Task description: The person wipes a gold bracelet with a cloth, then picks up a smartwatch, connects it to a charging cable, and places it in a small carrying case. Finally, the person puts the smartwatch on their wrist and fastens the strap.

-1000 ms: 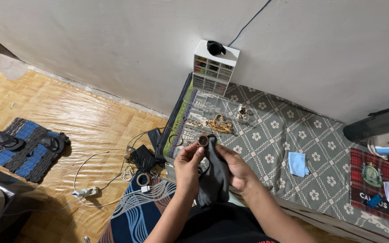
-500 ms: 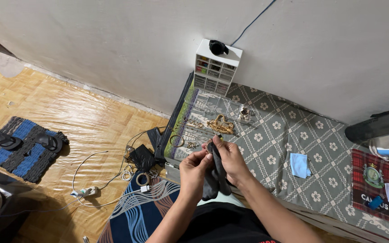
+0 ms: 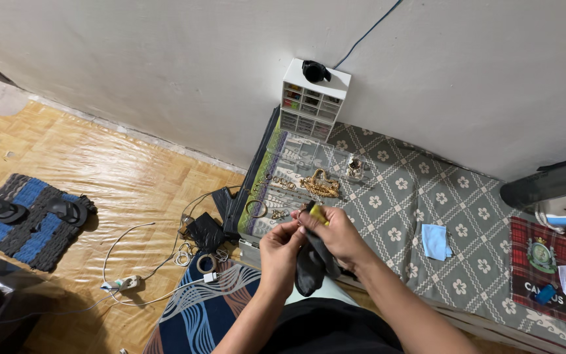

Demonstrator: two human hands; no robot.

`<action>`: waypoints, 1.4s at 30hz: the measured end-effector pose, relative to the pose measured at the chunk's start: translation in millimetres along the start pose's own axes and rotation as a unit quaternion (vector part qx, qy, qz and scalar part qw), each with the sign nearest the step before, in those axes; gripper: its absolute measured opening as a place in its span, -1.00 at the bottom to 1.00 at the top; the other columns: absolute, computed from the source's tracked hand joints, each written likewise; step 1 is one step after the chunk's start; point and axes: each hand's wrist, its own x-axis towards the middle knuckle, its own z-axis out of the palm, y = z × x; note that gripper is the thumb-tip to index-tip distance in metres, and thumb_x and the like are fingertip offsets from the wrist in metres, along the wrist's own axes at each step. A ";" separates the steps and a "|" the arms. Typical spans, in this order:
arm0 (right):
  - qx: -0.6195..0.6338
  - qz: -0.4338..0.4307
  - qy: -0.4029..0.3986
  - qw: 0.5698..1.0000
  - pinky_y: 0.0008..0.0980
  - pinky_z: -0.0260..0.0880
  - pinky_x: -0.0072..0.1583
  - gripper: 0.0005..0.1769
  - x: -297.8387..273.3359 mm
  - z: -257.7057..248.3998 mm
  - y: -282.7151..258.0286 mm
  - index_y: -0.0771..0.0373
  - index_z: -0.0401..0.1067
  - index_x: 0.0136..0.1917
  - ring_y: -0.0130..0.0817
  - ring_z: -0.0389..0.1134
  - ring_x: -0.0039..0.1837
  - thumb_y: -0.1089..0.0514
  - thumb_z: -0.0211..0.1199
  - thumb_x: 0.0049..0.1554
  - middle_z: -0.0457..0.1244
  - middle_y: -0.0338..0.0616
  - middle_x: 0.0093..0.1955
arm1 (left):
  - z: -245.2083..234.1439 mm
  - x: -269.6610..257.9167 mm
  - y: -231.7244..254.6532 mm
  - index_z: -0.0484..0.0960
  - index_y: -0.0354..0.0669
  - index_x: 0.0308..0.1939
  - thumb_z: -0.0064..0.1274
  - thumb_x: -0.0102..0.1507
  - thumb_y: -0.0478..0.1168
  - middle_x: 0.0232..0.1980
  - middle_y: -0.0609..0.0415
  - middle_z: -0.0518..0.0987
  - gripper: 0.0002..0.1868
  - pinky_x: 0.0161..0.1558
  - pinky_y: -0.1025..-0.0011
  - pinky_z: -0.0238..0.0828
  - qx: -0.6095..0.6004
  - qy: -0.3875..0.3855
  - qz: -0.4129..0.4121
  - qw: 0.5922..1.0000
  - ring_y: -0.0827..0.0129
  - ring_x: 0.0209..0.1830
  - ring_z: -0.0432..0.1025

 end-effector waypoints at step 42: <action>0.420 0.193 -0.020 0.887 -0.19 0.54 0.04 -0.60 35.1 -141.6 57.3 0.31 0.48 0.02 -0.18 0.48 -0.08 -0.01 -0.04 0.24 0.42 -0.02 -0.09 | 53.3 29.2 -40.5 0.61 -0.26 -0.07 0.16 0.27 -0.28 -0.24 0.19 0.62 -0.82 -0.16 0.52 0.42 0.013 0.082 -0.033 0.996 0.56 -0.30 0.43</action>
